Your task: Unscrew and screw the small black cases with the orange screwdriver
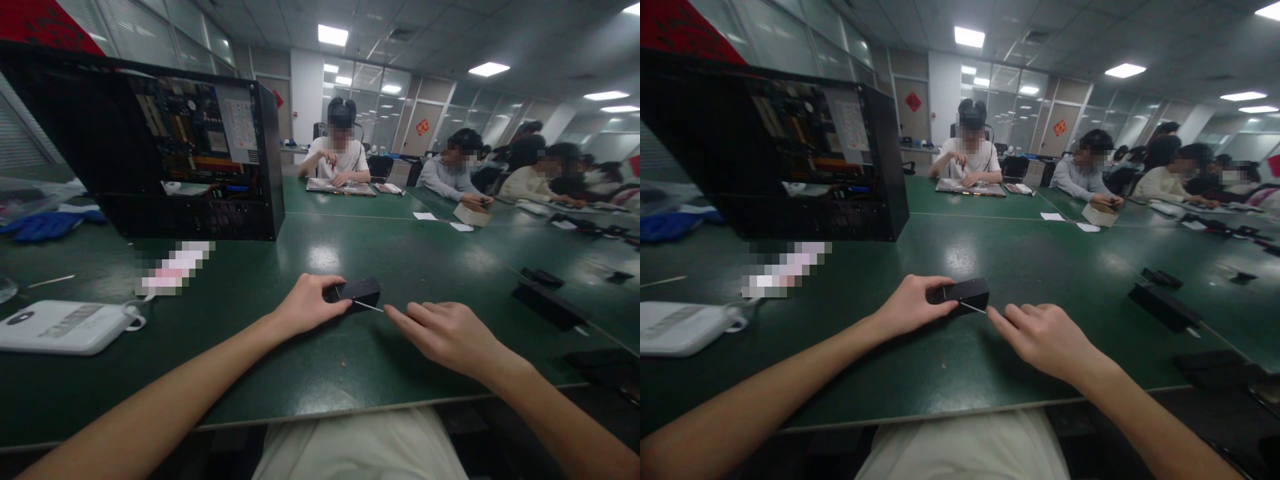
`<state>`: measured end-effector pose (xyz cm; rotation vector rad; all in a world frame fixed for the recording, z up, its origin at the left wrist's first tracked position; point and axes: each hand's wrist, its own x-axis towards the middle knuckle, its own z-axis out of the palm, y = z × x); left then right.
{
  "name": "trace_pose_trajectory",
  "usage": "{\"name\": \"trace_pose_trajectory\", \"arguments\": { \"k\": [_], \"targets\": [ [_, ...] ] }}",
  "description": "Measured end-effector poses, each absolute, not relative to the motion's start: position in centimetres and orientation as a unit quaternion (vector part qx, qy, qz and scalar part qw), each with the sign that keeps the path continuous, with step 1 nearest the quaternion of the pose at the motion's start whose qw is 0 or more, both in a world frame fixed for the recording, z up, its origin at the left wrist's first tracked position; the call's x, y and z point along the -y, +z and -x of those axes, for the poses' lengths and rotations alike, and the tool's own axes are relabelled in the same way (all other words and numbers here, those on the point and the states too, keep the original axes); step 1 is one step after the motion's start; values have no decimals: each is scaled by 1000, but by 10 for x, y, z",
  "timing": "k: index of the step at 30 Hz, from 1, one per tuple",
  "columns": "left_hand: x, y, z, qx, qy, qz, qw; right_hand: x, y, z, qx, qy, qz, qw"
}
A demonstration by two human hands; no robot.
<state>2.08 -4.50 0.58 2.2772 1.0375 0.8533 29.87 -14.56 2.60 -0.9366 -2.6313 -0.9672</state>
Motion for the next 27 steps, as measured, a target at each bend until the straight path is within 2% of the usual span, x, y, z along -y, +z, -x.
{"name": "trace_pose_trajectory", "arguments": {
  "k": [5, 12, 15, 18, 27],
  "targets": [
    [47, 6, -23, -378, 298, -837, 260, 143, 16, -292, 891, -289, 327, 125],
    [43, 4, -17, -353, 284, -844, 288, 113, 11, -309, 918, -53, 358, 165],
    [42, 4, -16, -355, 282, -844, 286, 100, 12, -310, 926, 8, 339, 167],
    [43, 5, -15, -357, 279, -847, 278, 86, 9, -308, 939, 3, 307, 158],
    [42, 6, -15, -360, 279, -843, 286, 81, -9, -307, 940, -115, 283, 153]
  ]
}}
